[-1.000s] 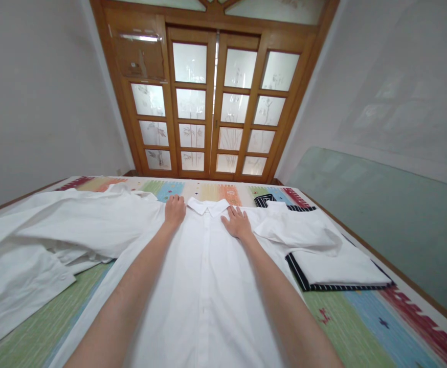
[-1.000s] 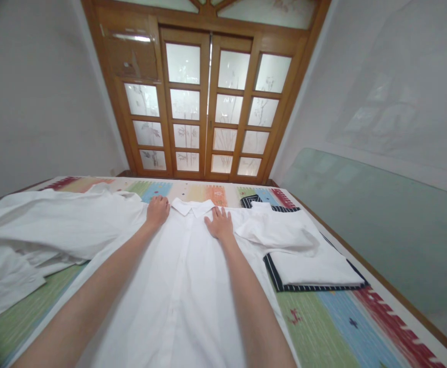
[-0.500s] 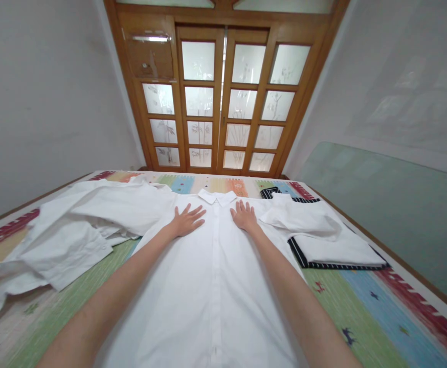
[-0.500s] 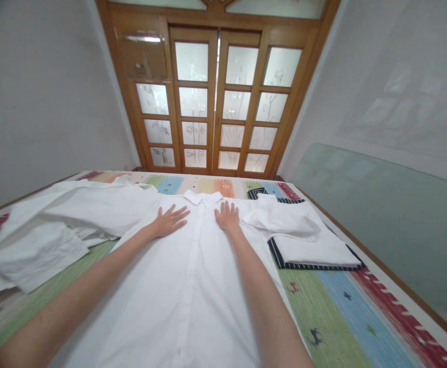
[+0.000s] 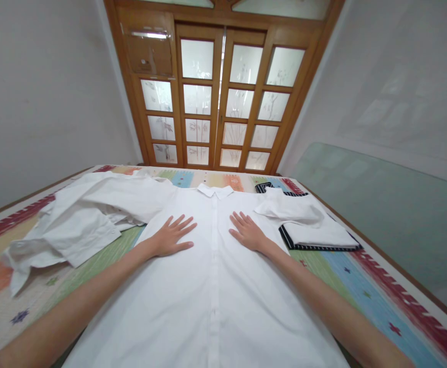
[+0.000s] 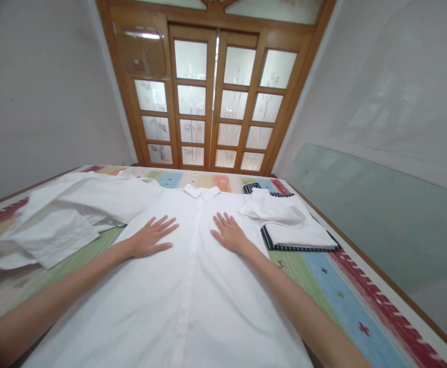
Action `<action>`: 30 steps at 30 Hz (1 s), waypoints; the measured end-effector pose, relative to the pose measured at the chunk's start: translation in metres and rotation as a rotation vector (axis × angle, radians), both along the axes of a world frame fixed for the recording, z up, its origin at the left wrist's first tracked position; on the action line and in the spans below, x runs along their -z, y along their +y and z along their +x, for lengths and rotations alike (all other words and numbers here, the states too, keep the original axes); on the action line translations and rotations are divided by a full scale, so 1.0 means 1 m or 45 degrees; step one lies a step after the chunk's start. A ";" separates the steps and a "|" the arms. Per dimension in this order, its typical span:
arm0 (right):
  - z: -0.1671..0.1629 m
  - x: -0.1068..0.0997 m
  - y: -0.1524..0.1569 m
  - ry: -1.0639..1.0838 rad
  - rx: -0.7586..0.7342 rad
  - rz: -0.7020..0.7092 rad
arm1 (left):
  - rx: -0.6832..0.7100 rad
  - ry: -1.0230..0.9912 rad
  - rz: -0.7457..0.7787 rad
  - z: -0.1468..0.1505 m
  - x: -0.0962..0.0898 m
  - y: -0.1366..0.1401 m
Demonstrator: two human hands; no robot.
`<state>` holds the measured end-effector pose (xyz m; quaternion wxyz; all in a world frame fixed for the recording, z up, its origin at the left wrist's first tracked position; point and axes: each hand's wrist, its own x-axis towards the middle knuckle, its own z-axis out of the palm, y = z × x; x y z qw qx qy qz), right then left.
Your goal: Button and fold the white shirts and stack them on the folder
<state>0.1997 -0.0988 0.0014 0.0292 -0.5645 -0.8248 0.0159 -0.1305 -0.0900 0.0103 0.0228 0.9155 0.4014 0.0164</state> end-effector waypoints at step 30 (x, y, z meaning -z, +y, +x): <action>0.081 0.017 -0.153 -0.042 0.299 0.445 | -0.645 -0.144 0.432 -0.084 0.018 -0.102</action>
